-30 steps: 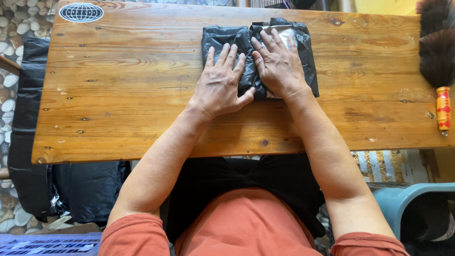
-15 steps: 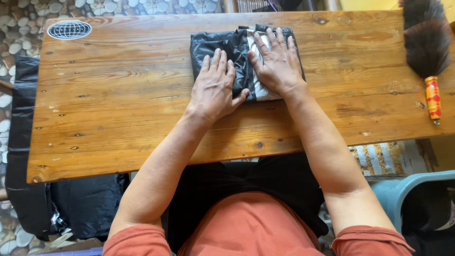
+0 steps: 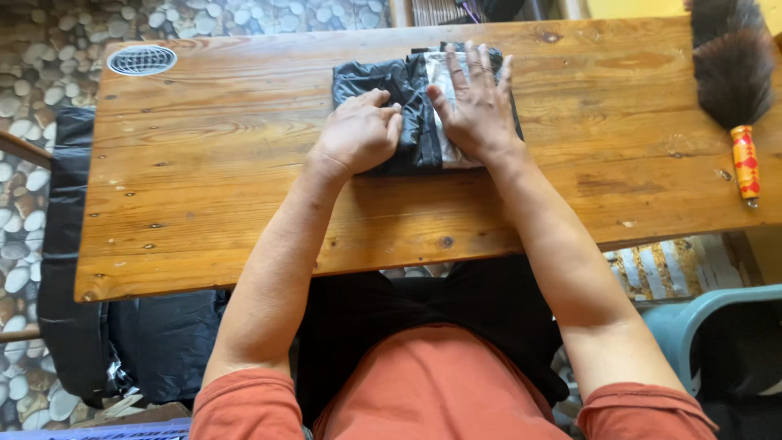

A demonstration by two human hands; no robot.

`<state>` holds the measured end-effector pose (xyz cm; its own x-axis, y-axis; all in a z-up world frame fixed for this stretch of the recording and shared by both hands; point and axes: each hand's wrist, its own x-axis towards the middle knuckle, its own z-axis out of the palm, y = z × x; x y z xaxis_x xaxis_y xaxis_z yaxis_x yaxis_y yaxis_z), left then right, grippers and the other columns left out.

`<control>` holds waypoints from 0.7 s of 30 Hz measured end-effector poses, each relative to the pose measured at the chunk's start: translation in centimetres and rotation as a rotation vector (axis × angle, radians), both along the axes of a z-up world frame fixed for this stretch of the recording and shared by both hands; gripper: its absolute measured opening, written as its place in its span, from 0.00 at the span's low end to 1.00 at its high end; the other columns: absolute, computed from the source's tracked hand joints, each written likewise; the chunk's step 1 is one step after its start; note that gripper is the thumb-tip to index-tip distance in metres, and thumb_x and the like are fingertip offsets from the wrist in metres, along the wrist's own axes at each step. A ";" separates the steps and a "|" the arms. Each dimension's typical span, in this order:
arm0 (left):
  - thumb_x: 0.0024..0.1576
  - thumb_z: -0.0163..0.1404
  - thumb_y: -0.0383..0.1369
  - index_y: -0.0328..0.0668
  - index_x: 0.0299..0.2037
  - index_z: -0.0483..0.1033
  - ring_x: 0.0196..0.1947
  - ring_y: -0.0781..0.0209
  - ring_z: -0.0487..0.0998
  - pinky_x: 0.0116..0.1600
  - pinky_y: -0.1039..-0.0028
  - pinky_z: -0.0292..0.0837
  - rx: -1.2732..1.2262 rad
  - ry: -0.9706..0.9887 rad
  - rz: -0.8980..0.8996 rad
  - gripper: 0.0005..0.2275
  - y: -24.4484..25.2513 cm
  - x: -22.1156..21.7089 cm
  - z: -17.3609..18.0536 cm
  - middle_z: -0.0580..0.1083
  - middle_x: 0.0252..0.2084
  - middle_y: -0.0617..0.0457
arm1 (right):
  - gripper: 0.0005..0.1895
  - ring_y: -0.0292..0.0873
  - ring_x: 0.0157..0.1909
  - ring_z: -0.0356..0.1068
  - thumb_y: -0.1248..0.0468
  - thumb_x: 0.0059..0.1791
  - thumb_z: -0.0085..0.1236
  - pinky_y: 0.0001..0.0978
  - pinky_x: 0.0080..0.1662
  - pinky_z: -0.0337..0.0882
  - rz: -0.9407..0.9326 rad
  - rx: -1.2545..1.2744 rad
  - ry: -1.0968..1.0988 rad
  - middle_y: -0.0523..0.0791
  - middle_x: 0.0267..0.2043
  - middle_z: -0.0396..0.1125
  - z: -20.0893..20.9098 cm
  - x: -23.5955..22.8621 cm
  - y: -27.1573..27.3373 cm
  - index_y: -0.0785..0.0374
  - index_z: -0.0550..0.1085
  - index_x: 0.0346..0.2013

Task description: The person picks up several black shipping bags from a basket, spreads one out on a wooden table, brushes it with a handheld duster, and then folds the bag into a compact rectangle.

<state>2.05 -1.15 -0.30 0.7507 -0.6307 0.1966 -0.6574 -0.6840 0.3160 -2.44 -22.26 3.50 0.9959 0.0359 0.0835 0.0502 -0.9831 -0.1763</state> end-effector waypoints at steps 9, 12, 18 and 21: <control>0.64 0.42 0.36 0.43 0.43 0.74 0.39 0.46 0.74 0.44 0.56 0.68 -0.094 -0.298 0.013 0.09 -0.1 0.8 1.2 0.74 0.40 0.46 | 0.44 0.59 0.81 0.24 0.31 0.54 0.22 0.65 0.70 0.17 0.122 -0.025 0.085 0.55 0.81 0.34 -1.2 -2.5 3.6 0.51 0.46 0.78; 0.68 0.32 0.46 0.41 0.70 0.66 0.76 0.51 0.51 0.72 0.51 0.46 -0.036 -0.030 0.004 0.25 -1.2 2.4 0.5 0.57 0.76 0.46 | 0.44 0.60 0.81 0.27 0.31 0.55 0.23 0.65 0.71 0.21 0.108 -0.059 0.050 0.55 0.81 0.35 -2.2 -2.3 3.6 0.50 0.48 0.78; 0.70 0.27 0.47 0.39 0.73 0.61 0.76 0.53 0.52 0.75 0.54 0.40 0.058 -0.135 0.055 0.27 -2.3 2.2 -1.7 0.58 0.76 0.47 | 0.41 0.61 0.80 0.30 0.36 0.55 0.26 0.68 0.70 0.24 0.111 -0.089 0.036 0.56 0.80 0.39 -2.5 -1.9 3.6 0.54 0.50 0.78; 0.69 0.23 0.48 0.40 0.73 0.60 0.76 0.53 0.51 0.75 0.52 0.39 0.061 -0.051 0.058 0.29 -2.5 2.1 -1.5 0.58 0.76 0.48 | 0.41 0.62 0.80 0.29 0.39 0.56 0.30 0.63 0.71 0.22 0.171 0.012 0.043 0.59 0.80 0.39 -2.4 -1.9 2.9 0.59 0.49 0.77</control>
